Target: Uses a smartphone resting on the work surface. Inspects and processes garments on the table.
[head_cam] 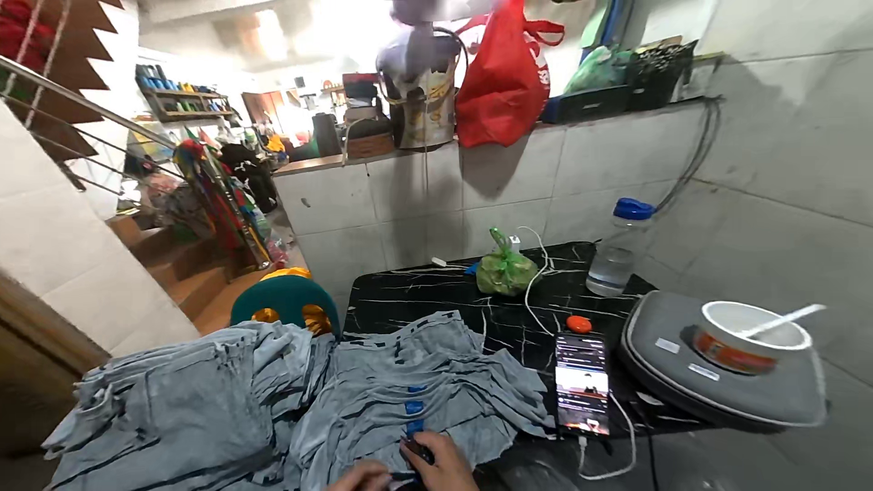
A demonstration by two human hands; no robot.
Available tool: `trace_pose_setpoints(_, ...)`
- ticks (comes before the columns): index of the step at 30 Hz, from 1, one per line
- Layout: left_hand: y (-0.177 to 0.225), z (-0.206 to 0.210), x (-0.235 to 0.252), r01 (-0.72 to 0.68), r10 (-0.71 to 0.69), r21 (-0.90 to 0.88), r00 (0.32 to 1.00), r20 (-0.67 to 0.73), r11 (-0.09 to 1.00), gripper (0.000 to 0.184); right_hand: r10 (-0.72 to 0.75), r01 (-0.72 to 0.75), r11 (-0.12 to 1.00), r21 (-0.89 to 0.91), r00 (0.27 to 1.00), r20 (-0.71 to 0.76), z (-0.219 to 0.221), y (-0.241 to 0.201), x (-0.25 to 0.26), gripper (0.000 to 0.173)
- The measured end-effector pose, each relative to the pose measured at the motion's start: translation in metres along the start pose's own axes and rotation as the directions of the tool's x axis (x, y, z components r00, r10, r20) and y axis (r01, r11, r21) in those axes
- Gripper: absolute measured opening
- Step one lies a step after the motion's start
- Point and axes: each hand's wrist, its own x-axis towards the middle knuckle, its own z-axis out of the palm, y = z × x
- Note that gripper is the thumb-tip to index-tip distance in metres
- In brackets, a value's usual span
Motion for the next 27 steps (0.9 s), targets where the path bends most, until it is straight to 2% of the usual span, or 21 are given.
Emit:
trace_pose_setpoints(2, -0.011, -0.007, 0.015, -0.025, 0.059, 0.191, 0.983, -0.174, 0.981, 0.018, 0.001, -0.001, 1.000, -0.003, 1.000, -0.001, -0.001, 0.000, 0.000, 0.045)
trace_pose_setpoints(4, -0.029, -0.008, 0.031, -0.031, 0.085, 0.394, 0.989, -0.120, 0.919, 0.031, 0.009, -0.009, 1.000, -0.020, 1.000, 0.000, -0.001, -0.001, -0.001, 0.045)
trace_pose_setpoints(5, -0.039, -0.006, 0.037, -0.043, 0.087, 0.457, 0.993, -0.074, 0.888, 0.032, 0.013, -0.012, 1.000, -0.028, 1.000, 0.004, -0.001, -0.002, -0.001, 0.045)
trace_pose_setpoints(7, -0.057, -0.001, 0.044, -0.097, 0.137, 0.496, 0.989, -0.046, 0.863, 0.020, 0.013, -0.013, 0.999, -0.034, 1.000, 0.010, 0.000, -0.002, -0.001, 0.045)
trace_pose_setpoints(10, -0.063, -0.008, 0.046, -0.150, 0.196, 0.381, 0.977, -0.085, 0.912, 0.011, 0.014, -0.013, 1.000, -0.023, 1.000, 0.008, -0.002, -0.005, -0.002, 0.044)
trace_pose_setpoints(15, -0.047, -0.041, 0.036, -0.023, 0.030, 0.071, 0.994, -0.103, 0.997, 0.012, 0.010, -0.010, 0.999, -0.043, 1.000, 0.013, -0.001, -0.006, -0.001, 0.043)
trace_pose_setpoints(21, -0.036, -0.044, 0.029, -0.072, 0.041, -0.172, 0.984, -0.176, 0.982, 0.008, -0.053, 0.052, 0.997, -0.063, 0.999, -0.013, 0.004, -0.022, -0.006, 0.045)
trace_pose_setpoints(24, -0.024, -0.038, 0.028, -0.004, -0.057, -0.314, 0.981, -0.186, 0.949, 0.006, -0.122, 0.118, 0.990, -0.072, 0.991, -0.049, 0.013, -0.036, -0.009, 0.051)
trace_pose_setpoints(27, -0.013, -0.041, 0.028, 0.071, -0.154, -0.378, 0.969, -0.194, 0.923, 0.006, -0.184, 0.176, 0.981, -0.079, 0.977, -0.110, 0.020, -0.043, -0.010, 0.048)
